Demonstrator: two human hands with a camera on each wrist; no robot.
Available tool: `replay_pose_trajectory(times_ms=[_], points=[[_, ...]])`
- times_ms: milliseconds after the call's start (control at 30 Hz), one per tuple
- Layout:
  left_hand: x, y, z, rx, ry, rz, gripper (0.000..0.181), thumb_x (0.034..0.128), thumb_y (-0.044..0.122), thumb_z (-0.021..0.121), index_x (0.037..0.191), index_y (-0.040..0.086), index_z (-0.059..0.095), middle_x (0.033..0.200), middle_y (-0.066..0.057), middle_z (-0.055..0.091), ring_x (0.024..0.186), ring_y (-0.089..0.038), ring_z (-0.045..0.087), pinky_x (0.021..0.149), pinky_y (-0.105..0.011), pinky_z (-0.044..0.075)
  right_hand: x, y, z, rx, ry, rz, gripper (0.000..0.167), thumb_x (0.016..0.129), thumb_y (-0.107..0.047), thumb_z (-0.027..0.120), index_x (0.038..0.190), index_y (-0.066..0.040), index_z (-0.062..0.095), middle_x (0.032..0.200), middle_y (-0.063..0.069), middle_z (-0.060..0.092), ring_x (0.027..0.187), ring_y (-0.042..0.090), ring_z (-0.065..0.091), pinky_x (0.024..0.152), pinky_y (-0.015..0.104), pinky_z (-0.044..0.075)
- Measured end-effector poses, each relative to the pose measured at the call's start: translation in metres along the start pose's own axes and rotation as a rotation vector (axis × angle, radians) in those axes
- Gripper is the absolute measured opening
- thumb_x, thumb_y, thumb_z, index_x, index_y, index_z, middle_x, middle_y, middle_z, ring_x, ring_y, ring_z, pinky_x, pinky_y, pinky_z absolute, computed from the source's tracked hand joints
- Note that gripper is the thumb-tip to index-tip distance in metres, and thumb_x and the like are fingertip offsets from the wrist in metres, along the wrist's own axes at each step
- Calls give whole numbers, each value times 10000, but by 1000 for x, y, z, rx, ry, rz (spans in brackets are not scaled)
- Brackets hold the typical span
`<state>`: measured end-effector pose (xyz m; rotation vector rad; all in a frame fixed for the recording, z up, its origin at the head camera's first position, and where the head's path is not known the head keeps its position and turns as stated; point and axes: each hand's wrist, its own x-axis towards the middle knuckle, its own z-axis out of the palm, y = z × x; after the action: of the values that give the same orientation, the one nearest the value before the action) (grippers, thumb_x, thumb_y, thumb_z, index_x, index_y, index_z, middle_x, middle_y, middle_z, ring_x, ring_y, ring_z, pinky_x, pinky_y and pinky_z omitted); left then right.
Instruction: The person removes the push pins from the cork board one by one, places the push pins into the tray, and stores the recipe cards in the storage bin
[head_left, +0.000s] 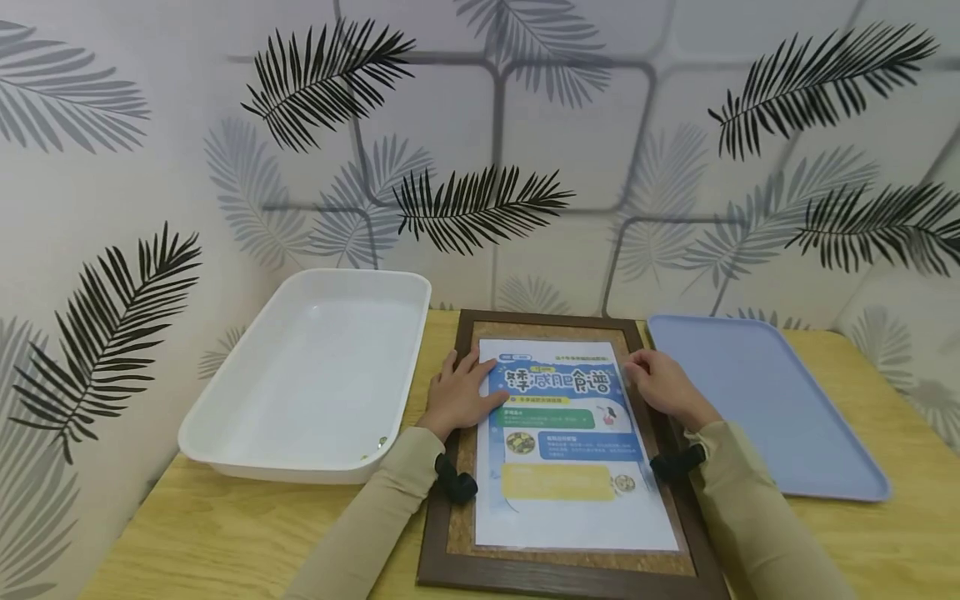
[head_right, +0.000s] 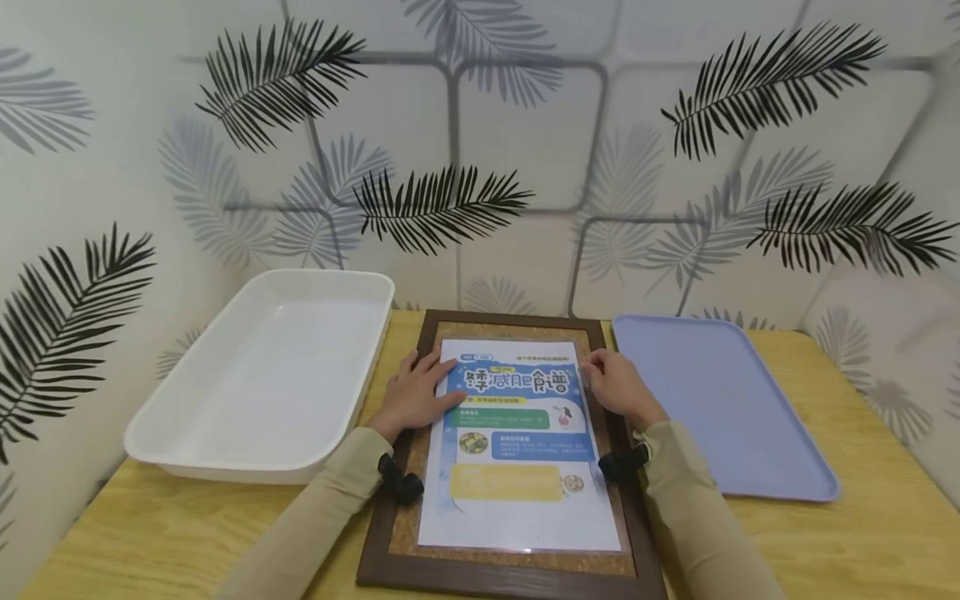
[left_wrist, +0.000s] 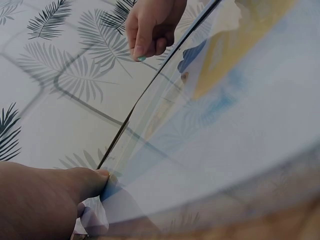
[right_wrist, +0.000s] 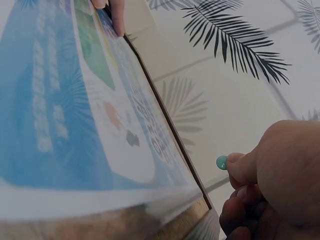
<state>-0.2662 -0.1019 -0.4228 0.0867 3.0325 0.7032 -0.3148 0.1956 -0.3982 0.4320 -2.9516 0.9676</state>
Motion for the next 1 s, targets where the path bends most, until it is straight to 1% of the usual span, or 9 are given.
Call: replay_pose_trajectory(times_ms=[100,167,333,467,600,767,867,1000], points=[[-1,0,2,0,-2,2,625,908,482,588,1454,214,448,1588,-65,265,1479,-379,97,1121,-604,207,-4,6,-1,-12,47,-45,210,978,-74,487,1020,97,601,902,201,613,799,284,551,714,372,438],[-2,1,3,1,-14,0,629,909,484,586,1459,217,441,1590,-64,259,1480,-379,89,1124,-604,202,-7,10,-1,-15,69,-63,197,968,-61,503,993,102,609,870,198,617,777,281,549,710,372,432],[-3,1,3,0,-25,0,631,910,482,584,1463,219,434,1595,-62,247,1482,-377,80,1128,-600,198,-11,19,-5,9,71,-41,202,977,-76,501,990,95,609,862,185,615,758,247,529,696,340,413],[-3,1,0,2,-7,9,627,912,481,580,1460,211,440,1590,-69,259,1480,-380,94,1120,-602,214,-12,24,-11,27,88,-36,210,984,-93,498,963,90,598,810,159,588,704,210,501,653,323,404],[-3,0,-2,11,-12,13,629,919,487,569,1468,215,426,1593,-69,251,1482,-378,88,1118,-601,218,-12,29,-16,52,92,-20,217,981,-81,495,949,107,597,758,129,568,655,169,480,618,307,404],[-5,-1,-3,3,-7,17,624,918,482,572,1462,208,435,1589,-82,257,1478,-388,95,1113,-607,223,-16,35,-21,81,58,20,255,994,-88,460,1008,132,588,807,165,579,658,158,474,615,306,408],[-5,-1,-3,-5,-2,21,622,918,475,574,1461,203,438,1588,-88,258,1477,-392,97,1113,-611,221,-17,39,-24,89,55,40,280,1006,-105,442,1036,136,582,864,201,588,681,170,482,624,311,412],[-4,1,-2,-9,-10,20,625,920,472,573,1465,202,431,1591,-86,252,1479,-388,88,1117,-610,212,-21,44,-28,92,51,75,304,1010,-118,434,1061,145,578,916,235,594,704,177,490,626,310,414]])
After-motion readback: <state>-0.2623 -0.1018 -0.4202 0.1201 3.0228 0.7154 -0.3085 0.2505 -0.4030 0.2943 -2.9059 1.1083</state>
